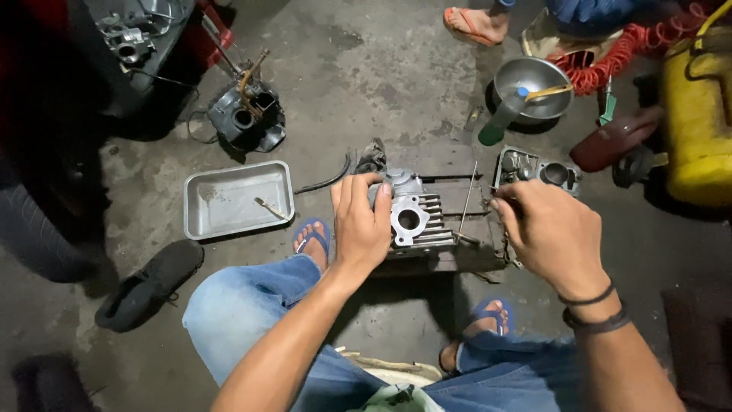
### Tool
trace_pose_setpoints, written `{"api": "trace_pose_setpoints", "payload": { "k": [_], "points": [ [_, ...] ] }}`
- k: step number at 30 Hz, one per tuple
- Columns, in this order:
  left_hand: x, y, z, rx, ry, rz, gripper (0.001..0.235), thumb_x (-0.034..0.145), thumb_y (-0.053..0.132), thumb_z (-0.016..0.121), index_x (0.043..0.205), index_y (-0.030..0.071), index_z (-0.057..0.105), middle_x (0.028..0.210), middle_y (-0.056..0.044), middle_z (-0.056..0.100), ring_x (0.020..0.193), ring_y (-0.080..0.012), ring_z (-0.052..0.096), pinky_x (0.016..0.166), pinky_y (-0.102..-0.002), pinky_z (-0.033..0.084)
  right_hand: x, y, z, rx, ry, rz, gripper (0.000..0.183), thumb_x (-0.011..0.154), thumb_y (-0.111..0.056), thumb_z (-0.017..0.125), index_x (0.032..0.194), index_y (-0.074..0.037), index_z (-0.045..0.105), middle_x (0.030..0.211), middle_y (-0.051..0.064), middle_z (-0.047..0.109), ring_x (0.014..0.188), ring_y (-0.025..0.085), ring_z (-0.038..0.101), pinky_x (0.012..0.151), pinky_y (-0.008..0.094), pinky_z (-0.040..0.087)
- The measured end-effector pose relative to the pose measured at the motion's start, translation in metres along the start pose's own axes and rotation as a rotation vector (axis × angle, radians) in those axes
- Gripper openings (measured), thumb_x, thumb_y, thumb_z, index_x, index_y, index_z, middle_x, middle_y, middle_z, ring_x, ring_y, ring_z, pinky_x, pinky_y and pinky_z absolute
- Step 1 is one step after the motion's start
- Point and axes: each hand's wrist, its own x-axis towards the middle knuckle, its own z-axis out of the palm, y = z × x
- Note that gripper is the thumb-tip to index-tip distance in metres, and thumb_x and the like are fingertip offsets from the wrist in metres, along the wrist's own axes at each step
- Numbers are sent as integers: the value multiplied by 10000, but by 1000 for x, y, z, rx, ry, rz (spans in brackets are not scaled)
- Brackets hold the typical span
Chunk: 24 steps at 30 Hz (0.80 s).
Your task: Cleaning and inspecting a motorcycle cylinder head using a thin metal tool to clear passages
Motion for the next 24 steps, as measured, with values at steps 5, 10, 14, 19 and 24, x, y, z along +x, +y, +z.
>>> {"api": "trace_pose_setpoints", "payload": {
  "k": [5,10,14,19,24],
  "points": [
    [4,2,6,-11,-31,-6,197,1044,259,550,1104,78,597,961,-106,591,1019,-356,581,992,-465,417,-5,-3,4,78,-28,43,242,1016,-428,592,1148,-250,690,857,3,677,880,230,709,722,389,572],
    [5,1,10,-22,-51,-29,231,1039,308,552,1116,93,590,984,-87,578,1047,-343,565,1011,-463,398,-5,-2,7,105,-43,84,253,1018,-429,606,1163,-252,713,905,-6,714,895,240,729,731,396,573],
    [10,14,-2,-55,-90,-78,316,1036,315,554,1217,59,590,1105,-124,573,1133,-362,534,1044,-496,374,-8,1,7,138,-6,85,230,1025,-402,612,1163,-249,715,873,3,705,877,252,728,728,394,574],
    [10,4,-14,-80,2,-60,281,972,209,665,1229,106,619,1064,-78,573,1106,-350,553,1091,-551,333,-11,8,14,387,-22,150,178,1003,-295,648,1116,-193,740,875,57,726,865,300,727,766,420,563],
    [21,25,-17,5,13,14,271,1052,266,544,1258,137,664,979,-73,704,1046,-317,646,1159,-615,276,-13,7,25,764,-35,242,172,930,-176,709,1080,-114,763,886,156,754,900,340,732,806,452,548]
  ]
}}
